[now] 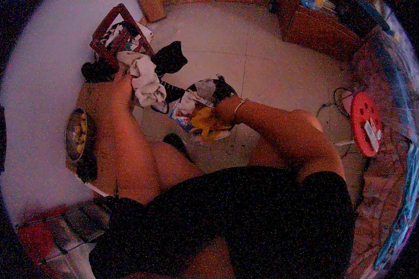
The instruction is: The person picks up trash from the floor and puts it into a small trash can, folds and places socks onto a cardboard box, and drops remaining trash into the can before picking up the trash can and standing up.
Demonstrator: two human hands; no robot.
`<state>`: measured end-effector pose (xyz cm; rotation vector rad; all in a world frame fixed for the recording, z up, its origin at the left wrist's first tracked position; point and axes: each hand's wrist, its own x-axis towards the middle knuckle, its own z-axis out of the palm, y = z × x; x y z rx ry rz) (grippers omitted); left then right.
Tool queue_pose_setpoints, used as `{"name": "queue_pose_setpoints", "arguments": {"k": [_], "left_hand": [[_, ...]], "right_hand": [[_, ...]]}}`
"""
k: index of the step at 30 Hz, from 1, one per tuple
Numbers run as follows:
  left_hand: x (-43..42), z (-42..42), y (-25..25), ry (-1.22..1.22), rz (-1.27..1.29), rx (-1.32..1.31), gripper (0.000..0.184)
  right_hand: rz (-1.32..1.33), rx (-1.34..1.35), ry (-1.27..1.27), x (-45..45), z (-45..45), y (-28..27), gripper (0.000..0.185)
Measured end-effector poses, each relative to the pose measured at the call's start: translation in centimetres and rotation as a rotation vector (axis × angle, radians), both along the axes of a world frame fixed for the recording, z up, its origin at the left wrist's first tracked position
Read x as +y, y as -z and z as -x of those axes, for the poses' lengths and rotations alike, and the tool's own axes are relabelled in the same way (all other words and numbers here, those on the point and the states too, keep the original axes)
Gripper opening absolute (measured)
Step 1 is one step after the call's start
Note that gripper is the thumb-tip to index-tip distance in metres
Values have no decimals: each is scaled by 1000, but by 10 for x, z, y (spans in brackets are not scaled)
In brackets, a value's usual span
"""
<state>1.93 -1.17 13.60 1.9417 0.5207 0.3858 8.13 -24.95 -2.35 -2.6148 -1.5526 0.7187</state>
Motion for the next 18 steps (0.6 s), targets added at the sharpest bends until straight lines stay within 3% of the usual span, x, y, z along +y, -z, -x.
{"name": "queue_pose_setpoints", "arguments": {"k": [2,8,11,18], "left_hand": [[13,-7,11,-41,-97,26,44],[21,-16,22,-47,45,-48,47],[47,-31,51,46,91,-118,48],[52,-34,60,91,129,-214,49]], "right_hand": [[241,6,43,3,1,15,31],[194,-32,27,7,13,7,35],[322,7,-9,14,6,31,39],[216,82,112,12,1,49,41]]}}
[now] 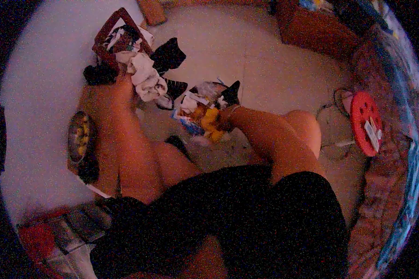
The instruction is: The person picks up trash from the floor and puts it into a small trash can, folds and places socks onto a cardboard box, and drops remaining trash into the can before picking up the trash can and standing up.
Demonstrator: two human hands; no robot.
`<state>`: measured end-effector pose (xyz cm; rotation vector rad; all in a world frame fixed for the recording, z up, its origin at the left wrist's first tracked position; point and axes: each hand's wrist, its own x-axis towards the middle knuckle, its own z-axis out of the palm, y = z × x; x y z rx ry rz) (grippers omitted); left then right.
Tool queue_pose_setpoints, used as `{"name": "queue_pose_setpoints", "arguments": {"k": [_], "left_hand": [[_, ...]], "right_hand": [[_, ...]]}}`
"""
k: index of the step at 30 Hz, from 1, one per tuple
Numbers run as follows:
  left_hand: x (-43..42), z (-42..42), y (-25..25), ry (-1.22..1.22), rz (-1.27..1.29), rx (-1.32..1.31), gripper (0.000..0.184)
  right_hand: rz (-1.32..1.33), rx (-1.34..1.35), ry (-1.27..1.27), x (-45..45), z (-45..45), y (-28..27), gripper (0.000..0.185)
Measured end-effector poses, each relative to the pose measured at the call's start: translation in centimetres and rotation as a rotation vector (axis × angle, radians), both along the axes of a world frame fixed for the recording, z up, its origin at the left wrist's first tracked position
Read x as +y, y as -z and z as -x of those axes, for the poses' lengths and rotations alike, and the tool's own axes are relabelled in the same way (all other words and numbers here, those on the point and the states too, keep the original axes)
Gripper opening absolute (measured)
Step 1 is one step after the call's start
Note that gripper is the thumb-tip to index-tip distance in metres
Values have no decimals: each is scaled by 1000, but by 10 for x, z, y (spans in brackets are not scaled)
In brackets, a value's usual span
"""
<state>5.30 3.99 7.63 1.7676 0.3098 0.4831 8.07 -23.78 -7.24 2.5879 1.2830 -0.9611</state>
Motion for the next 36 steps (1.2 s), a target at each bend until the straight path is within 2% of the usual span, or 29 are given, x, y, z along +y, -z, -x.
{"name": "queue_pose_setpoints", "arguments": {"k": [3,5,6,8,9,11,12,14,15,17,21,23,25,27,29,31,33,34,36], "left_hand": [[2,-1,6,12,50,-45,49],[2,0,9,20,80,-59,49],[-3,3,4,17,83,-55,49],[-20,8,-15,-96,149,126,48],[-24,6,-14,-91,150,125,48],[-29,-1,-8,-19,93,106,48],[-28,-3,-3,-7,94,103,48],[-25,-7,5,85,-156,33,47],[-19,-9,7,90,-151,35,47],[-22,-5,-2,124,-235,43,45],[-49,9,-29,70,-273,136,44],[-54,13,-41,36,-108,262,43],[-51,11,-32,24,-181,197,42],[-48,5,-20,16,-251,129,42],[-36,-1,-17,-66,-343,240,43],[-41,4,-16,-65,-286,178,44],[-48,10,-26,-67,-232,116,46],[-52,12,-33,-107,-251,133,45],[-54,13,-36,-147,-270,150,45]], "right_hand": [[-69,111,-48,6,-4,-13,41],[314,-13,-262,15,-14,-33,44],[316,-10,-266,14,-16,-50,44],[-237,-140,-38,9,-18,-80,44],[-235,-141,-33,9,-18,-79,44],[-971,-43,439,13,-14,-74,50],[-970,-52,448,22,-13,-68,50],[-1173,-128,397,41,-7,-64,48],[-1168,-130,403,47,-7,-70,48],[-973,177,469,53,-3,-89,42],[-856,68,356,32,-7,-99,30],[-830,-2,296,25,-12,-96,29],[-797,-77,244,19,-18,-89,28],[-553,-111,138,9,-19,-93,31],[-579,-98,140,1,-23,-88,30],[-609,-87,132,-16,-31,-78,29],[-973,-97,213,-29,-39,-72,23],[-975,-95,213,-37,-46,-69,23],[-1079,282,595,-48,-52,-82,20]]}}
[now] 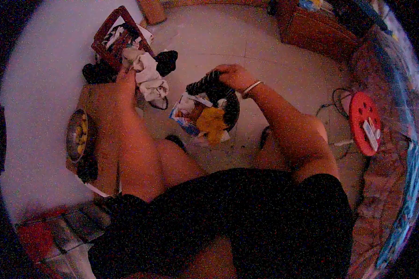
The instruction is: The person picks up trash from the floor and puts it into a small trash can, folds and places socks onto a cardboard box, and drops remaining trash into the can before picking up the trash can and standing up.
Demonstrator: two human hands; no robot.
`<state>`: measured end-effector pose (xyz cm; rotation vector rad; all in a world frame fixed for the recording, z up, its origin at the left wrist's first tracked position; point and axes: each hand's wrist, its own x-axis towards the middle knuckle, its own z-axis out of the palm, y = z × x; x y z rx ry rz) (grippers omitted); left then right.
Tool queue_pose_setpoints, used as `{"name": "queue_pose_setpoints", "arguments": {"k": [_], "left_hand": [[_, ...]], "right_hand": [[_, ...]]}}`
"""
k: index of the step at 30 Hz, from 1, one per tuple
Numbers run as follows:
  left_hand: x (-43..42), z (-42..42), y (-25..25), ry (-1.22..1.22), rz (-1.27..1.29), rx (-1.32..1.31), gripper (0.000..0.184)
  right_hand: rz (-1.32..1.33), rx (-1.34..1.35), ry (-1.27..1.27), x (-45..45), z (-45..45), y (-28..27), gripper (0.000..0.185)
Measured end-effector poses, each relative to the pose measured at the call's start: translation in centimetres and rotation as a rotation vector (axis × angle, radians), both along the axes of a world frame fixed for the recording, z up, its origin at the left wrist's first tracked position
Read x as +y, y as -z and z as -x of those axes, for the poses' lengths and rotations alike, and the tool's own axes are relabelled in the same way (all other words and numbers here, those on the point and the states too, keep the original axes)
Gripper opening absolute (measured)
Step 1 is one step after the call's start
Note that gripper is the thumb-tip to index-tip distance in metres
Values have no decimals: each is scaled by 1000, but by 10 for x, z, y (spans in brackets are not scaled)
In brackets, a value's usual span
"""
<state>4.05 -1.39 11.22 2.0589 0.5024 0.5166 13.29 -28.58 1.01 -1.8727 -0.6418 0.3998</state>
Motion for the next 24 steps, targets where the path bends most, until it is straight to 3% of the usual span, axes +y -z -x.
{"name": "queue_pose_setpoints", "arguments": {"k": [1,3,5,7,8,10,11,13,16,19,21,24], "left_hand": [[5,-1,3,5,83,-10,45],[6,1,-2,12,170,-22,45],[6,5,-9,-10,125,63,46],[20,-3,4,37,76,126,47],[23,-5,7,79,25,190,48],[21,-6,16,130,-5,163,50],[17,-6,16,180,-33,143,52],[11,-6,13,243,-86,186,54],[-17,0,3,316,-171,252,57],[-20,-5,19,372,-243,203,60],[-34,-4,18,538,-173,134,63],[-46,0,10,599,-114,144,67]], "right_hand": [[2,0,0,-6,-10,5,20],[186,-706,-64,-12,-21,0,19],[159,-690,-39,-18,-17,-12,17],[-1030,812,3,-9,-12,-22,17],[-1030,805,2,-10,-13,-22,17],[-625,200,155,-13,-15,-18,20],[-627,197,155,-15,-15,-21,20],[-1204,639,-252,-19,-16,-25,26],[-1299,831,-162,-18,-13,-27,30],[-1248,801,9,-14,-6,-36,31],[-1265,797,60,-10,1,-50,30],[-1296,782,114,-9,4,-55,29]]}}
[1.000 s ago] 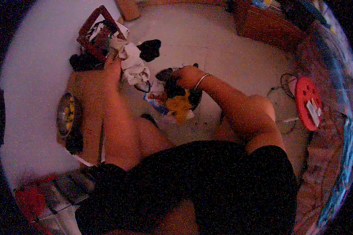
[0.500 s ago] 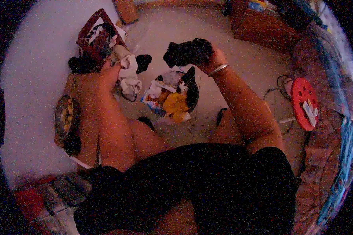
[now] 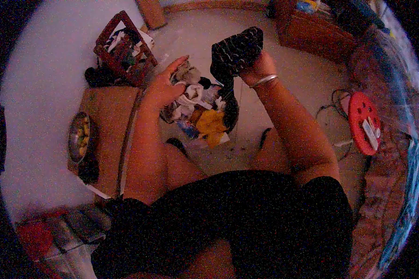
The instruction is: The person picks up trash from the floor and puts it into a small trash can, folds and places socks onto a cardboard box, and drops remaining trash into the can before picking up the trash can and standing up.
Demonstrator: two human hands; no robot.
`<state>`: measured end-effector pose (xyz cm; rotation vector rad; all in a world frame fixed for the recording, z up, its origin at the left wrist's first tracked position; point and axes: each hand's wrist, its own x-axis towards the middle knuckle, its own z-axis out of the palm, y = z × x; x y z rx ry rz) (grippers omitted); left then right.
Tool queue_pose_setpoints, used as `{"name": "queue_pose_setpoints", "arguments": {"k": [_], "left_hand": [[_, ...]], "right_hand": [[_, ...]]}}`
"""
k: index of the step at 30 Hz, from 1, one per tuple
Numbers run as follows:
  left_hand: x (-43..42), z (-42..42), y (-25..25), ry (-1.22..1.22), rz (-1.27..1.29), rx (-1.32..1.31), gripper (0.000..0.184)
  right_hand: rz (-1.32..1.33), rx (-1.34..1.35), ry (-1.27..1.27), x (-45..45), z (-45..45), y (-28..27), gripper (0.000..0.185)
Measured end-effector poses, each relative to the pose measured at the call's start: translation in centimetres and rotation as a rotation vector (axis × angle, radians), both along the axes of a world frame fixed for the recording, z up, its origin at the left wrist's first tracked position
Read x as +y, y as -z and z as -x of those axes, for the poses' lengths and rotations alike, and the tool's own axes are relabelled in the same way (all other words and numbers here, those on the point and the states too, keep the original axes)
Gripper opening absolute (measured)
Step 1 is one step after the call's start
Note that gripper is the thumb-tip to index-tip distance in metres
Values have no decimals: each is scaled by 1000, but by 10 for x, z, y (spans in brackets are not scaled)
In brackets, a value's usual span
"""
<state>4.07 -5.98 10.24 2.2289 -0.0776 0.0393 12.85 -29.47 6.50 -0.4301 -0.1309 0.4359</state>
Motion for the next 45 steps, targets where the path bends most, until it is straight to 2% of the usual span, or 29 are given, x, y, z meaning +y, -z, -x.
{"name": "queue_pose_setpoints", "arguments": {"k": [2,4,5,7,8,10,14,16,18,20,21,22,23,25,26,27,28,29,31,32,34,35,37,38,40,45], "left_hand": [[-7,2,-1,14,15,47,68],[-11,2,5,96,-7,-140,71],[-14,4,4,97,-9,-142,71],[-23,8,-1,145,9,-64,73],[-27,7,2,143,6,-67,73],[-35,5,13,232,0,-244,76],[-46,5,14,279,-107,-277,78],[-49,5,12,320,-162,-247,80],[-53,5,14,339,-191,-232,80],[-54,3,21,351,-103,-360,76],[-54,3,25,351,-101,-359,76],[-53,2,28,300,-126,-356,67],[-53,2,29,249,-152,-353,58],[-51,4,23,239,-141,-340,55],[-50,4,20,228,-132,-329,53],[-49,5,19,228,-133,-328,53],[-48,5,18,205,-122,-331,52],[-46,5,17,182,-111,-334,50],[-42,3,18,163,-114,-358,49],[-39,2,18,144,-114,-380,48],[-35,2,17,107,-106,-427,47],[-32,2,17,69,-98,-471,46],[-28,1,17,54,-72,-462,45],[-26,1,17,39,-45,-453,44],[-22,-1,18,25,-34,-479,43],[-20,1,16,-36,21,-481,42]], "right_hand": [[-16,-3,8,-3,-4,6,28],[-161,-171,-198,-8,-15,21,32],[-162,-173,-197,-6,-12,16,32],[97,47,84,0,1,-1,32],[94,44,81,0,1,-1,32],[44,71,38,-2,-1,1,23],[140,-44,70,-3,-2,11,24],[121,53,-1,-3,-1,16,35],[138,43,-74,0,4,18,36],[160,35,-144,1,4,23,36],[269,-12,-132,1,0,32,36],[379,-58,-119,1,-6,43,35],[381,-56,-119,-3,-16,58,35],[1393,-837,118,-14,-36,84,31],[1392,-836,118,-13,-23,62,31],[1660,-945,179,-11,4,17,29],[1929,-1050,245,-10,18,-7,35],[1928,-1050,246,-13,15,-3,35],[1708,-958,374,-27,-3,15,36],[1709,-958,376,-35,-15,22,36],[466,53,-71,-49,-38,32,24],[466,53,-71,-51,-39,34,24],[1075,-563,301,-55,-41,39,22],[1075,-563,301,-52,-34,26,22],[674,14,115,-42,-9,-14,19],[670,-122,49,-54,-15,-13,20]]}}
